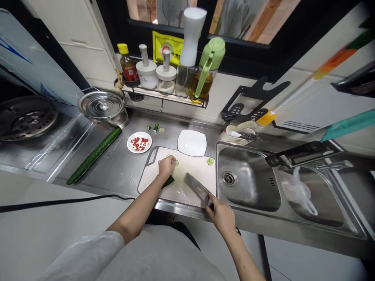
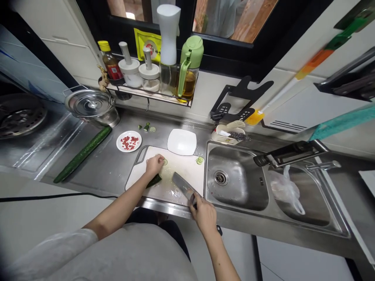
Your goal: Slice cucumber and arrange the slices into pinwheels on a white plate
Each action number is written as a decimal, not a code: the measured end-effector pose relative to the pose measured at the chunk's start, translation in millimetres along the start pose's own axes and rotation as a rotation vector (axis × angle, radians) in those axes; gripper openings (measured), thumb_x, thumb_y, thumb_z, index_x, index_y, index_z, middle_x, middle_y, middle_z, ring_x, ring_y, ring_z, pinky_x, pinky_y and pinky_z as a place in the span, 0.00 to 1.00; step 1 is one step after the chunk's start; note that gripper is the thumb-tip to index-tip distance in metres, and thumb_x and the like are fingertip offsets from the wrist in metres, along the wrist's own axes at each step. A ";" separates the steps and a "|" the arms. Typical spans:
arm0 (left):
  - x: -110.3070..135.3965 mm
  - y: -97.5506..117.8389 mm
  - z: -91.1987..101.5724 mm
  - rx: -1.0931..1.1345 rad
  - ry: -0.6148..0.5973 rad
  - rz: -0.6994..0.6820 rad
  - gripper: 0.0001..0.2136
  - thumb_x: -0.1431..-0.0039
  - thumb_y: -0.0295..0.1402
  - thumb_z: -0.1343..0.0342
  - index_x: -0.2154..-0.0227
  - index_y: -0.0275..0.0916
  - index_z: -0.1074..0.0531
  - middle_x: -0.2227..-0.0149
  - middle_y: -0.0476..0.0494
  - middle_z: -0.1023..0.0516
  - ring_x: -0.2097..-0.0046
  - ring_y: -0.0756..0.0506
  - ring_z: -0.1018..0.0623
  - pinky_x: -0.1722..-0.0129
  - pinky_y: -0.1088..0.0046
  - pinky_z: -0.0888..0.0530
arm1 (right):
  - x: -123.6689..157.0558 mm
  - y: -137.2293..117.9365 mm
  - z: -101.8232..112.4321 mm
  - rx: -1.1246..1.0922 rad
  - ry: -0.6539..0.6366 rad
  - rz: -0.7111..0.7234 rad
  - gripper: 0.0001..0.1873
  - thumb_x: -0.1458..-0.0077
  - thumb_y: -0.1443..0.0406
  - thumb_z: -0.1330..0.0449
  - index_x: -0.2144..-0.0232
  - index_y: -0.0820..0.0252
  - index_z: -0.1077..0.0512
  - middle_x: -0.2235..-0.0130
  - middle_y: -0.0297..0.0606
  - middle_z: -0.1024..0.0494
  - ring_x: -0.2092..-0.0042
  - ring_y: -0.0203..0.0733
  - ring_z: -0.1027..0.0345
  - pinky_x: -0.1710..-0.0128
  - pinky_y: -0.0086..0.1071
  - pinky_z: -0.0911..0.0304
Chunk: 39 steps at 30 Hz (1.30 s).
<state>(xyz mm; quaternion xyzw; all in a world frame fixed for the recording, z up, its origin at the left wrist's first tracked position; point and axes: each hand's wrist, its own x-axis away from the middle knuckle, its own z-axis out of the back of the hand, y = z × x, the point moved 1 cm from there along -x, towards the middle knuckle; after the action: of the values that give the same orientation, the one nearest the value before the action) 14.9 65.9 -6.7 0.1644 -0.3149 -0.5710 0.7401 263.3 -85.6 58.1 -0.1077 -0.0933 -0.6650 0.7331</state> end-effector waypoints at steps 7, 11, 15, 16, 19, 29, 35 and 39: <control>-8.4 -0.2 -3.5 -0.143 0.107 -0.042 0.05 0.45 0.33 0.46 0.66 0.42 0.27 0.63 0.44 0.23 0.55 0.42 0.28 0.53 0.62 0.42 | -2.0 -3.3 -0.1 -0.083 -0.007 -0.030 0.20 0.40 0.61 0.49 0.47 0.57 0.33 0.60 0.40 0.20 0.60 0.43 0.26 0.62 0.31 0.42; -5.8 -3.4 0.7 -0.092 0.154 0.007 0.06 0.45 0.36 0.45 0.68 0.44 0.25 0.62 0.44 0.23 0.55 0.41 0.28 0.53 0.61 0.40 | -4.5 -10.0 0.8 -0.124 -0.081 -0.125 0.19 0.37 0.63 0.54 0.48 0.57 0.33 0.64 0.40 0.20 0.63 0.43 0.26 0.66 0.31 0.45; 8.9 -19.3 11.0 0.056 0.219 -0.022 0.07 0.44 0.35 0.46 0.67 0.44 0.24 0.64 0.47 0.24 0.59 0.45 0.27 0.57 0.68 0.36 | -9.5 -17.9 0.0 -0.213 -0.174 -0.207 0.18 0.36 0.60 0.56 0.50 0.58 0.33 0.64 0.40 0.20 0.64 0.42 0.27 0.69 0.30 0.49; 15.4 -24.8 13.6 0.082 0.228 -0.046 0.07 0.44 0.34 0.47 0.67 0.43 0.24 0.65 0.47 0.24 0.61 0.46 0.26 0.58 0.69 0.34 | -11.0 -19.6 -0.2 -0.225 -0.189 -0.212 0.18 0.35 0.58 0.56 0.51 0.58 0.33 0.64 0.40 0.20 0.64 0.42 0.28 0.69 0.30 0.50; 40.2 -40.5 19.3 0.112 0.237 -0.123 0.08 0.42 0.36 0.47 0.66 0.42 0.24 0.66 0.47 0.24 0.66 0.48 0.27 0.61 0.71 0.32 | -15.5 -24.2 -0.3 -0.219 -0.225 -0.206 0.19 0.34 0.56 0.58 0.54 0.57 0.32 0.64 0.41 0.21 0.63 0.42 0.28 0.69 0.30 0.50; 80.1 -65.4 12.6 0.015 0.179 -0.632 0.11 0.37 0.33 0.50 0.56 0.43 0.24 0.57 0.42 0.24 0.54 0.46 0.26 0.53 0.66 0.28 | -25.7 -63.2 24.0 -0.116 -0.300 0.025 0.18 0.33 0.59 0.61 0.53 0.56 0.34 0.65 0.41 0.21 0.61 0.43 0.27 0.66 0.31 0.46; 82.2 -66.6 7.2 -0.005 0.143 -0.626 0.11 0.37 0.32 0.50 0.56 0.43 0.25 0.59 0.42 0.23 0.56 0.46 0.25 0.53 0.67 0.27 | -25.9 -80.1 30.1 -0.109 -0.342 0.128 0.17 0.34 0.62 0.60 0.53 0.58 0.34 0.64 0.44 0.22 0.60 0.45 0.27 0.64 0.32 0.43; 83.2 -65.8 7.6 -0.019 0.149 -0.605 0.11 0.38 0.31 0.50 0.58 0.42 0.24 0.59 0.43 0.23 0.56 0.46 0.26 0.53 0.68 0.28 | -23.3 -82.8 26.0 -0.132 -0.321 0.158 0.16 0.35 0.63 0.59 0.54 0.59 0.34 0.65 0.44 0.22 0.61 0.46 0.26 0.64 0.32 0.43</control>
<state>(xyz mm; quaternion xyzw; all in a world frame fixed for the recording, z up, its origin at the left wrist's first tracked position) -26.4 -31.6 -17.5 0.2852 -0.1915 -0.7547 0.5589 178.8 -63.6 79.3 -0.2673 -0.1566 -0.5844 0.7500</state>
